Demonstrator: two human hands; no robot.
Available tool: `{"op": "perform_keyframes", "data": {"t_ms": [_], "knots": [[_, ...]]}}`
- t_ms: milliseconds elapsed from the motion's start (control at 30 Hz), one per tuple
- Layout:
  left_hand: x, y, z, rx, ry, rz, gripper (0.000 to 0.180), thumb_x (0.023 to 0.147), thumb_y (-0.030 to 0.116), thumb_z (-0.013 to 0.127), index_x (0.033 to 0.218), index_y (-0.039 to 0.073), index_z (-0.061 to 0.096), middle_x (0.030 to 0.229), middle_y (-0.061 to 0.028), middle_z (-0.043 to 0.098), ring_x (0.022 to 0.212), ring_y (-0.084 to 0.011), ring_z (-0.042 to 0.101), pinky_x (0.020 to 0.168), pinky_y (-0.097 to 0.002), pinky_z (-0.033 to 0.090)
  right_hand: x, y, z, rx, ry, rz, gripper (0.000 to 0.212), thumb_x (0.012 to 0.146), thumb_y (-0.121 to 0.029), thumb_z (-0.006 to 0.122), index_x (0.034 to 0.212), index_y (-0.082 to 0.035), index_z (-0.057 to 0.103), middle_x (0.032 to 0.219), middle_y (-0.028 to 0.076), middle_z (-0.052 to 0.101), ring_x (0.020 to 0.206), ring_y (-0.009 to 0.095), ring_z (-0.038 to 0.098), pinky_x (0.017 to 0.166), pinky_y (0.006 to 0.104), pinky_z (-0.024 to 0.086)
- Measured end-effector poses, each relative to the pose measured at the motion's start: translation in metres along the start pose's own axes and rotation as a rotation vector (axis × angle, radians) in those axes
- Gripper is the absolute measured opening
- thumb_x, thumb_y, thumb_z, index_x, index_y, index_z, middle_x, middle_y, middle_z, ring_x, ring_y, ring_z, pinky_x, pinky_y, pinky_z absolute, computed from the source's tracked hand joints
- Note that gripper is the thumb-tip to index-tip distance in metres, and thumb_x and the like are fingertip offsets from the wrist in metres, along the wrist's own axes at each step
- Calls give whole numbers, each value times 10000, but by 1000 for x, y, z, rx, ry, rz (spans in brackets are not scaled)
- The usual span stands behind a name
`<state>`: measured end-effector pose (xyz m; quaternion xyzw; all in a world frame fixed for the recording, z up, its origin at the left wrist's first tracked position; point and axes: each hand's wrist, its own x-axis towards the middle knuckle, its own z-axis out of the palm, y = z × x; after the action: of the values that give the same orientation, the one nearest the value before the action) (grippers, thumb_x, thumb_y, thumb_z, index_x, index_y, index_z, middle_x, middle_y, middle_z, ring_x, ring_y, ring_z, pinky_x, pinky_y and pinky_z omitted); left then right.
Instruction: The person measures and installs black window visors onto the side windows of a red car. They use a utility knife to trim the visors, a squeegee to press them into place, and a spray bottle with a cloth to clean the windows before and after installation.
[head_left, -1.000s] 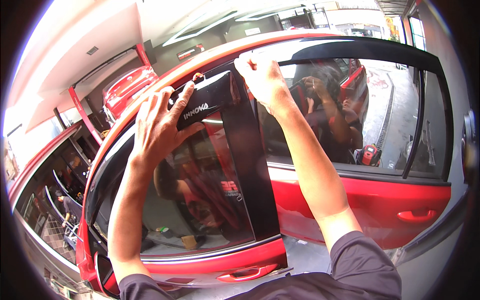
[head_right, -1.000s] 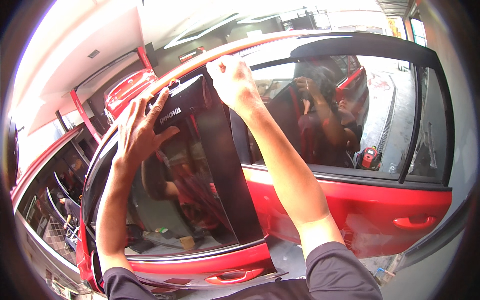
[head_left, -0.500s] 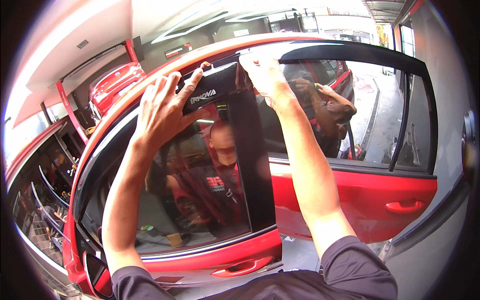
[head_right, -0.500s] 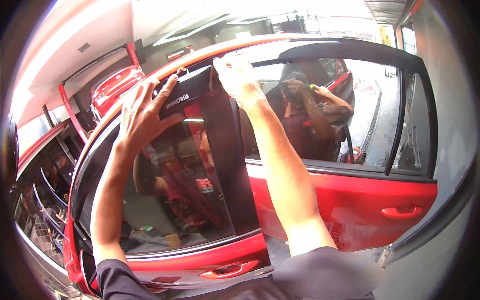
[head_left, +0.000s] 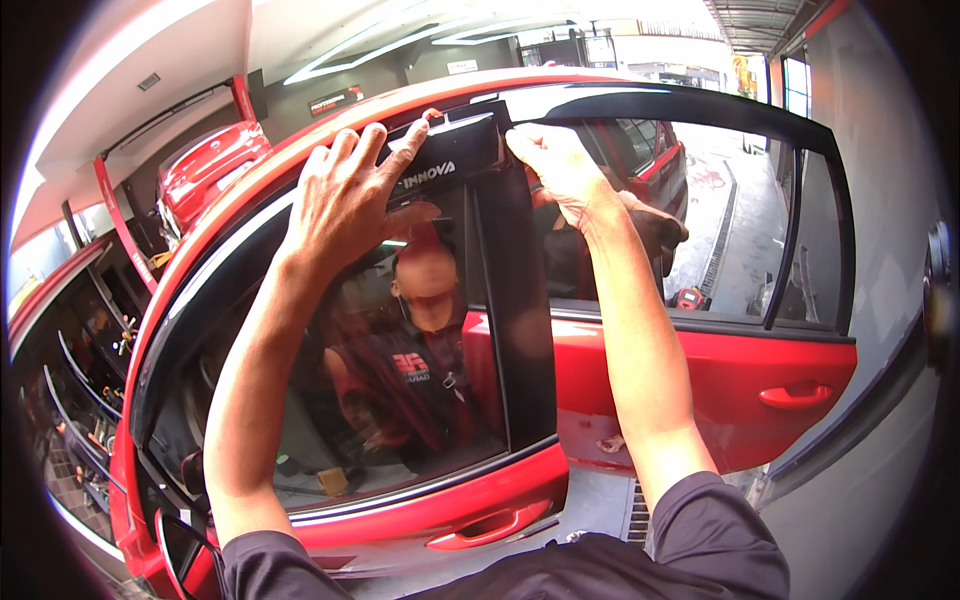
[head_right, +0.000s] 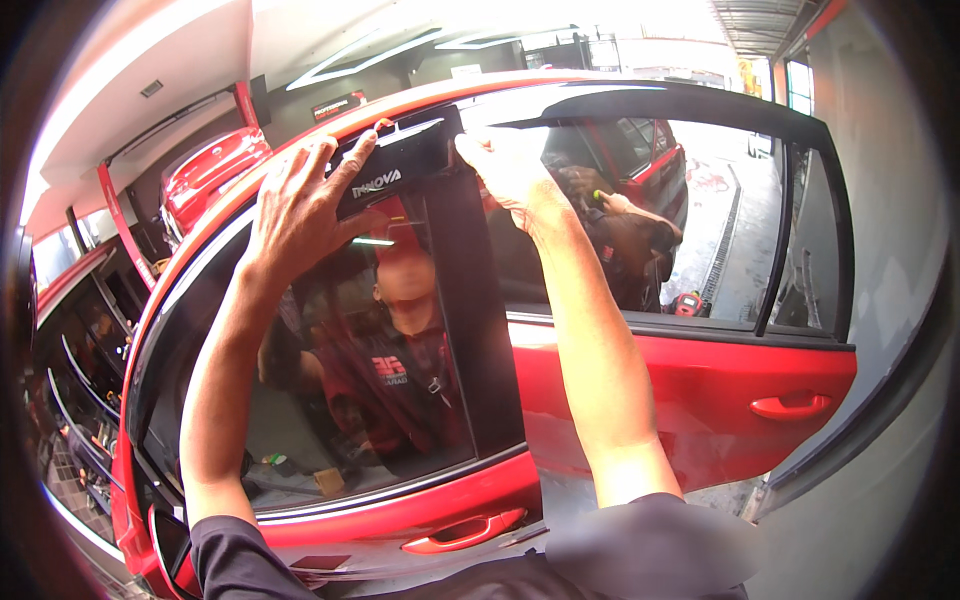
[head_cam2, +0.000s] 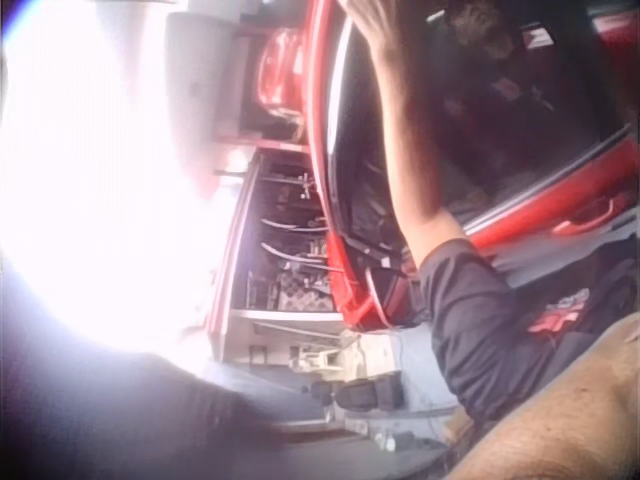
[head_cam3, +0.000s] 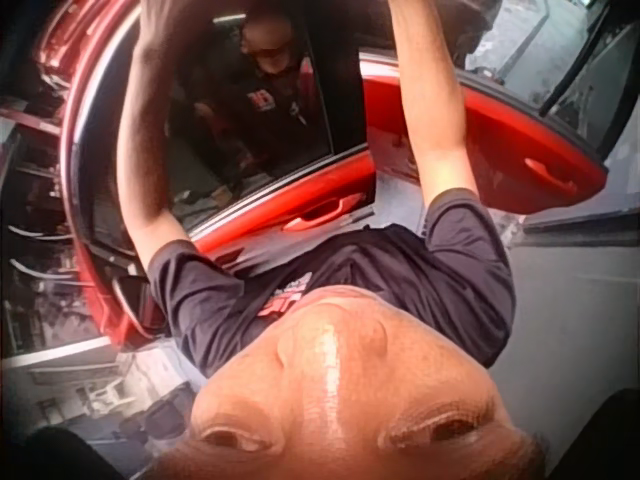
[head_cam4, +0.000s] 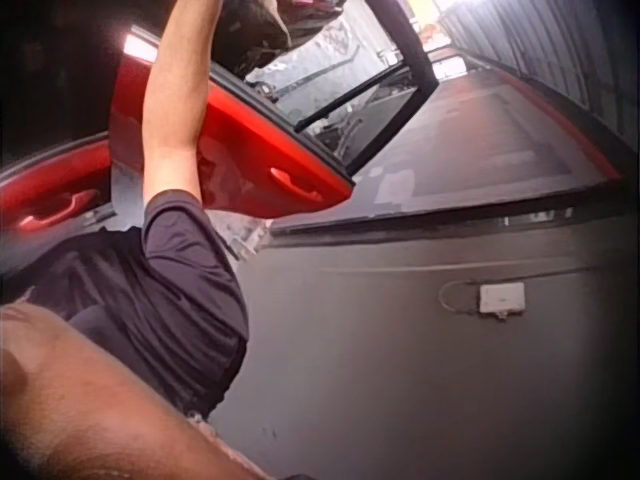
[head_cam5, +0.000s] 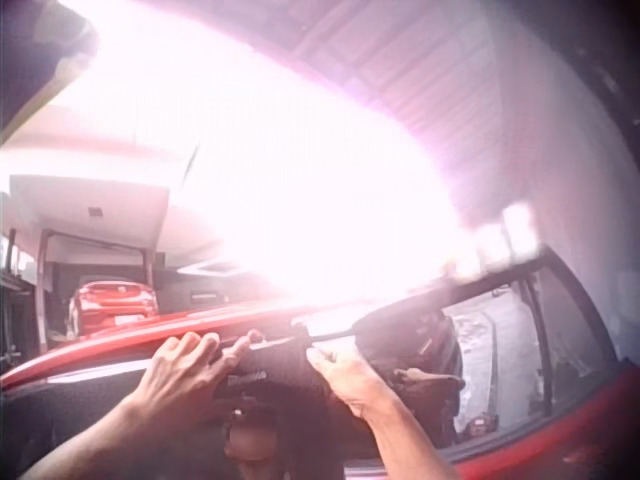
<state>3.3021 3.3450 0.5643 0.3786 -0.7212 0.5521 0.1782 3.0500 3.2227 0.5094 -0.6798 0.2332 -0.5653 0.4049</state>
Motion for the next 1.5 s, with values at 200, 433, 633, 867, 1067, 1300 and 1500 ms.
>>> {"op": "perform_keyframes", "data": {"t_ms": [200, 433, 633, 867, 1067, 1300, 1500], "knots": [[-13, -10, -4, 21, 75, 18, 830, 804, 590, 736, 1494, 183, 519, 1144, -106, 555, 1079, -287, 542, 933, -458, 434, -4, 0, 11, 18, 123, -130, 227, 1000, -295, 654, 945, -79, 699, 751, -51, 544, 631, 51, 477, 499, 266, 399], [-113, -46, -34, 136, -136, -259, 918, 817, 662, 685, 1551, 171, 434, 1252, -139, 539, 1137, -328, 535, 979, -479, 439, -3, 10, 14, -24, 153, -110, 268, 967, -240, 734, 1118, -19, 754, 845, -57, 628, 729, 32, 499, 643, 222, 410], [-218, -78, -56, 258, -73, -449, 907, 843, 718, 604, 1555, 185, 427, 1302, -150, 531, 1176, -344, 517, 1025, -495, 406, 35, 41, -34, 50, 120, -202, 406, 1031, -244, 647, 1327, 34, 633, 1134, 7, 680, 904, 67, 586, 777, 234, 460], [-360, -131, -86, 318, -35, -550, 912, 856, 720, 582, 1555, 159, 411, 1314, -134, 518, 1193, -334, 502, 1046, -488, 386, 67, 69, -90, 114, 19, -81, 554, 1060, -236, 592, 1517, 32, 433, 1489, 108, 531, 1359, 178, 494, 1173, 329, 324], [-493, -161, -110, 354, 12, -744, 927, 881, 749, 534, 1504, 65, 476, 1296, -163, 513, 1206, -349, 496, 1070, -500, 368, 62, 69, -132, 112, 156, -40, 612, 1060, -297, 589, 1555, -2, 383, 1533, 72, 486, 1416, 154, 441, 1197, 315, 289], [-571, -170, -132, 290, 57, -866, 897, 828, 732, 598, 1417, 58, 545, 1246, -140, 562, 1195, -344, 517, 1081, -501, 361, 47, 46, -161, -1, 251, 35, 560, 1076, -288, 551, 1543, -10, 417, 1547, 84, 463, 1403, 156, 452, 1185, 309, 320], [-572, -172, -124, 233, 14, -906, 900, 869, 824, 456, 1359, 92, 638, 1270, -145, 613, 1209, -324, 538, 1077, -471, 370, -3, 3, -86, 41, 139, 180, 414, 1022, -404, 629, 1226, -45, 662, 1039, 80, 713, 923, 200, 656, 806, 354, 523]]}}
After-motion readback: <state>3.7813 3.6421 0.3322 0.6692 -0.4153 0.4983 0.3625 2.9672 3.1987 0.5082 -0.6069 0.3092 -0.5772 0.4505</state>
